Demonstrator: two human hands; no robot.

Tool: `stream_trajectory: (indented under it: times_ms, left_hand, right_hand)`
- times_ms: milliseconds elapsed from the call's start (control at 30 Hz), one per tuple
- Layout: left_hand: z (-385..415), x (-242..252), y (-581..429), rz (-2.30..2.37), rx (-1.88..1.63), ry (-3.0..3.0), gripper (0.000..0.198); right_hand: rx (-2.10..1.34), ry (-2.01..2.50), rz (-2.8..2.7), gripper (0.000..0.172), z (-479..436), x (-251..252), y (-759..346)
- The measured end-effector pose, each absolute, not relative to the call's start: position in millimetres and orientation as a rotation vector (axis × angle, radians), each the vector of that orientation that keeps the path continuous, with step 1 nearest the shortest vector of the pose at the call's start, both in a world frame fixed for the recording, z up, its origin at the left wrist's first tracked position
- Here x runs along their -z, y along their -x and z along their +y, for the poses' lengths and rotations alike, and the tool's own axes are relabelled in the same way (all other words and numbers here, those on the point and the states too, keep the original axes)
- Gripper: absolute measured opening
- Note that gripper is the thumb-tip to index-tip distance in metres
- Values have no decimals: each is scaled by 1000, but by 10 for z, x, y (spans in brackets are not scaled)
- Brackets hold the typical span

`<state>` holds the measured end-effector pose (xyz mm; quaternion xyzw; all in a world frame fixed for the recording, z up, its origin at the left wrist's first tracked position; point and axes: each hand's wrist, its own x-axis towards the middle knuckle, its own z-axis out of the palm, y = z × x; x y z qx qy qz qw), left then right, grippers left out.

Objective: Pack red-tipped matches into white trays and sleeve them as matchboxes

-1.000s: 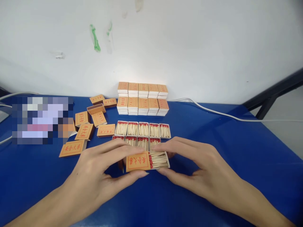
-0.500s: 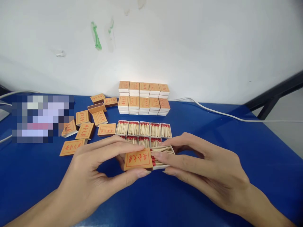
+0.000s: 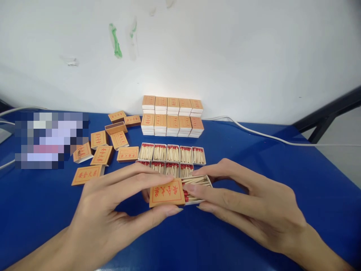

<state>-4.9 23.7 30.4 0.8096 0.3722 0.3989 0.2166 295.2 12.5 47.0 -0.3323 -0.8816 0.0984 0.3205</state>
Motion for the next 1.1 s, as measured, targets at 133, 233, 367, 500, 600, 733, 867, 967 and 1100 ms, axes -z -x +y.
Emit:
stream_trajectory:
  times_ms: [133,233,367,500,600,733,867,967,1100]
  left_hand:
    - [242,-315,57,1047,-1110,-2250,28]
    - [250,-299,71,1040,-1084,-2243,33]
    - [265,-274,86,1008,-937,-2214,33]
    - [271,-268,95,993,-895,-2198,31]
    - [266,-261,93,977,-916,-2213,32]
    - [246,-229,78,982,-988,-2262,33]
    - [215,-204,77,969,-1037,-2278,34]
    - [193,-203,83,945,-989,-2327,37]
    - [168,-213,65,897,-999,-2310,37]
  right_hand:
    - [-226,880,-2308,29,122,-447,-2934]
    - [-196,887,-2309,32,112,-434,-2937]
    - [-187,892,-2318,41,88,-412,-2961]
    - [-220,890,-2314,40,88,-408,-2942]
    - [-245,861,-2308,36,98,-415,-2907]
    - [-239,834,-2304,34,82,-392,-2901]
    - [-215,894,-2276,39,44,-344,-2931]
    - [-265,880,-2259,38,24,-312,-2913]
    - [-365,877,-2175,47,-2,-274,-2820]
